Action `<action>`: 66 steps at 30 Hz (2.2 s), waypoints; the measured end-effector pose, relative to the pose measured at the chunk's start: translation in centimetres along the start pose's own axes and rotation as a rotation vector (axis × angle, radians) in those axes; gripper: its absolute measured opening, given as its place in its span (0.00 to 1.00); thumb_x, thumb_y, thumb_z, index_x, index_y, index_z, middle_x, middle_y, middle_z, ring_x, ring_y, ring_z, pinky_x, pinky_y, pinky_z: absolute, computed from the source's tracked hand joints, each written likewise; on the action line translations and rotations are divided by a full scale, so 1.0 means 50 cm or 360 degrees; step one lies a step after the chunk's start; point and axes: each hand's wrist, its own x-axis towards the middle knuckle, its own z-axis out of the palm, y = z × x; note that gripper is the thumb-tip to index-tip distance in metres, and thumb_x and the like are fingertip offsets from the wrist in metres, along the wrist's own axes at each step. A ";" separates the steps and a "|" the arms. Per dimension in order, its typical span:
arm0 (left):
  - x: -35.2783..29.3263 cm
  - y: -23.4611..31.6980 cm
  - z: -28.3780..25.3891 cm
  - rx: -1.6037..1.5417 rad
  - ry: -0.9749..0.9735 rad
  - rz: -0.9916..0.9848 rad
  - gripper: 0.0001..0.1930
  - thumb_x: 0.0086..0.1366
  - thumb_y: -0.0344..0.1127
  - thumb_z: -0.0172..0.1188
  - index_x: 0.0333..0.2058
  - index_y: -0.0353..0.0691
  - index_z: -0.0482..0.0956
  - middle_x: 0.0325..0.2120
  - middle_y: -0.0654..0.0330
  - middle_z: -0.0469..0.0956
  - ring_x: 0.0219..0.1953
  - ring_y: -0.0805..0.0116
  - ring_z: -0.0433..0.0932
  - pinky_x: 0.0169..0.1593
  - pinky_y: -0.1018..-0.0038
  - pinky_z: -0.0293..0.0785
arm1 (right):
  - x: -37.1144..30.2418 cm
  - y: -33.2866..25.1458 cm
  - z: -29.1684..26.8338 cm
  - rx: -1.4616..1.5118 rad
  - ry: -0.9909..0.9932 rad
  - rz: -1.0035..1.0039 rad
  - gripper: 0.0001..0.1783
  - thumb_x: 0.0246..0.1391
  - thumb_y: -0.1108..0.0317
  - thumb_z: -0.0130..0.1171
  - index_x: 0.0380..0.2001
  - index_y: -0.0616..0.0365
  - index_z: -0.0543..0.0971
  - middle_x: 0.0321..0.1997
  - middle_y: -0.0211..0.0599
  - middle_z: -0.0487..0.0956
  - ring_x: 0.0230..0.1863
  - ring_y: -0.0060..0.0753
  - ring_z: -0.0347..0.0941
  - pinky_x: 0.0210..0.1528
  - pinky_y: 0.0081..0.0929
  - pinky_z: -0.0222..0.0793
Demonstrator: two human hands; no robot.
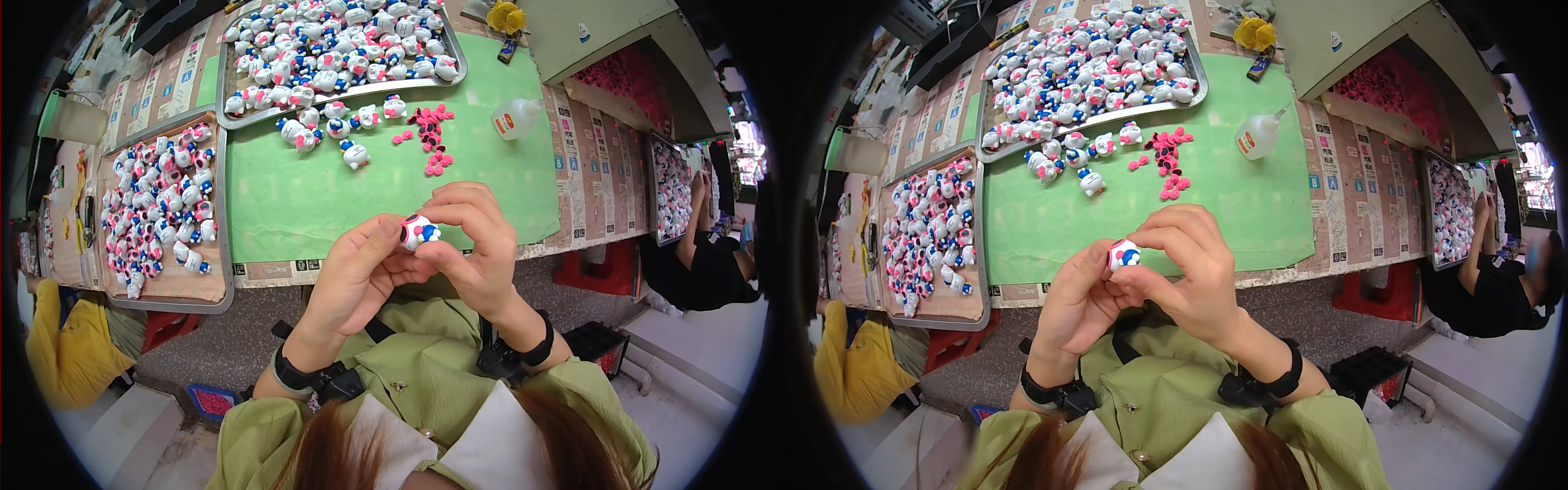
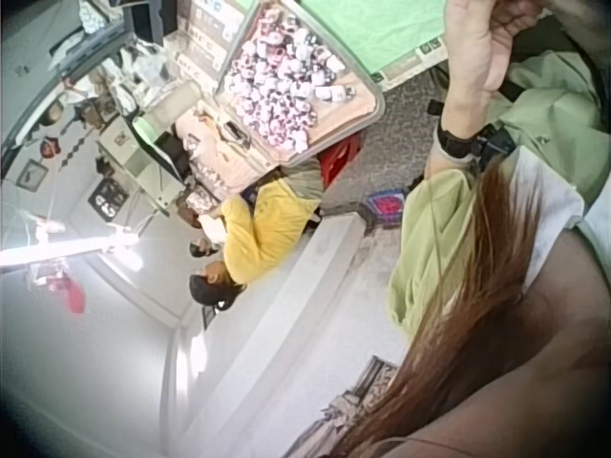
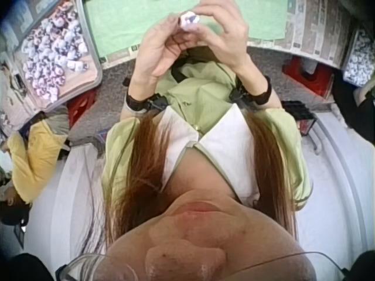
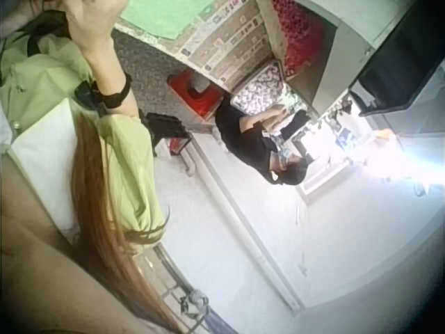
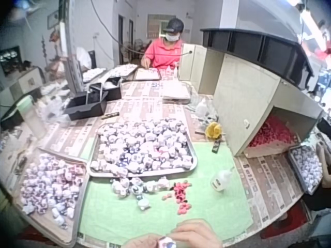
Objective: Use glue to attach small pink bows to white toy cat figurines in a factory workshop.
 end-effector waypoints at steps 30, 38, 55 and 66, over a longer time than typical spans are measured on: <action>-0.246 0.247 -0.221 0.1429 0.1890 0.1428 0.16 0.59 0.36 0.50 0.44 0.33 0.67 0.34 0.62 0.68 0.34 0.77 0.66 0.38 0.81 0.63 | 0.308 0.350 -0.211 -0.0738 0.0015 0.0630 0.17 0.38 0.76 0.48 0.38 0.63 0.70 0.40 0.51 0.71 0.43 0.49 0.66 0.46 0.37 0.61; -0.245 0.307 -0.260 0.3088 0.2101 0.1407 0.17 0.56 0.30 0.51 0.45 0.32 0.67 0.41 0.55 0.70 0.42 0.66 0.67 0.47 0.74 0.58 | 0.311 0.365 -0.185 -0.1388 -0.0098 0.0860 0.10 0.40 0.74 0.49 0.29 0.66 0.71 0.33 0.54 0.73 0.36 0.51 0.70 0.40 0.40 0.65; 0.156 0.028 0.112 0.1346 0.0274 0.0686 0.11 0.57 0.29 0.50 0.38 0.32 0.71 0.35 0.60 0.73 0.37 0.76 0.70 0.43 0.80 0.64 | 0.219 0.286 -0.164 0.0058 0.0271 0.0923 0.19 0.31 0.61 0.65 0.26 0.63 0.75 0.20 0.29 0.72 0.18 0.16 0.63 0.19 0.16 0.57; 0.156 -0.213 0.187 0.1330 -0.0662 0.0047 0.22 0.54 0.34 0.56 0.47 0.34 0.64 0.38 0.61 0.70 0.39 0.76 0.68 0.43 0.79 0.65 | -0.169 0.014 -0.347 0.0687 -0.0002 0.1176 0.16 0.40 0.66 0.60 0.33 0.63 0.73 0.18 0.24 0.68 0.19 0.13 0.62 0.21 0.13 0.58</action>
